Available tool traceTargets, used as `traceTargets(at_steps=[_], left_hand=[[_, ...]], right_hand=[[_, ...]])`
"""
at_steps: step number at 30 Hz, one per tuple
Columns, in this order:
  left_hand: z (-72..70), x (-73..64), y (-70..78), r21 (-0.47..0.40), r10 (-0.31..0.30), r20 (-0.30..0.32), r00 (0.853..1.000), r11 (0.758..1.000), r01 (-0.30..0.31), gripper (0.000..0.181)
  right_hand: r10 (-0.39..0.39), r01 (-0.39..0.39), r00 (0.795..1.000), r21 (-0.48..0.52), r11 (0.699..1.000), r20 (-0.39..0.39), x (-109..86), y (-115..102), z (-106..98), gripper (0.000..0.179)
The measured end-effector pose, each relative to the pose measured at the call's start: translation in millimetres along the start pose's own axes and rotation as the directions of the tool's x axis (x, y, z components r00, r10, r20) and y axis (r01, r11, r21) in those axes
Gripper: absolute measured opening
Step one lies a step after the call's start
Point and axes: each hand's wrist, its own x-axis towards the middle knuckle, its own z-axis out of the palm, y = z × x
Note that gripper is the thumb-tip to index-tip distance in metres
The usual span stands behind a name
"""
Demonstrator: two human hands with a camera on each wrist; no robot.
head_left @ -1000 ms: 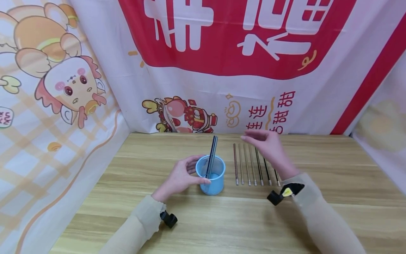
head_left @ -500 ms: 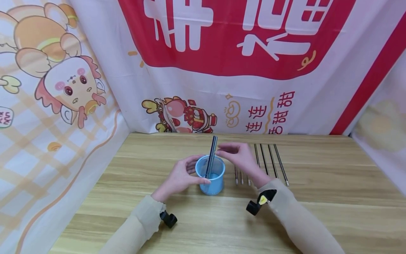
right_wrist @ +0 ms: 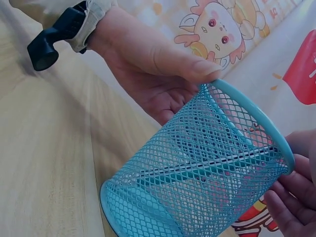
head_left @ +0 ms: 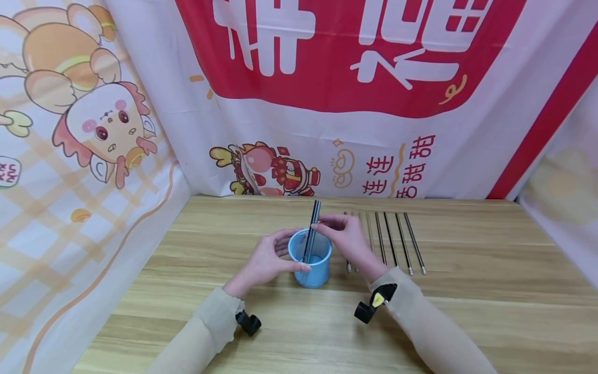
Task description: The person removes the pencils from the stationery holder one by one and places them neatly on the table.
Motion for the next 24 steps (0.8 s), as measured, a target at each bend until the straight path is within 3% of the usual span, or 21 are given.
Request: traceTargets(at_steps=[12,24], left_hand=[[0.2,0.4,0.2,0.0,0.002,-0.002,1.0,1.0,-0.002,0.078],[1.1,0.3,0.0,-0.004,0.005,-0.012,1.0,1.0,-0.005,0.082]], right_hand=[[-0.045,0.048,0.998,0.063,0.997,-0.053,0.3,-0.4,2.1,0.032],[-0.037,0.046,0.995,0.094,0.995,-0.093,-2.9,-7.7,-4.0,0.033]])
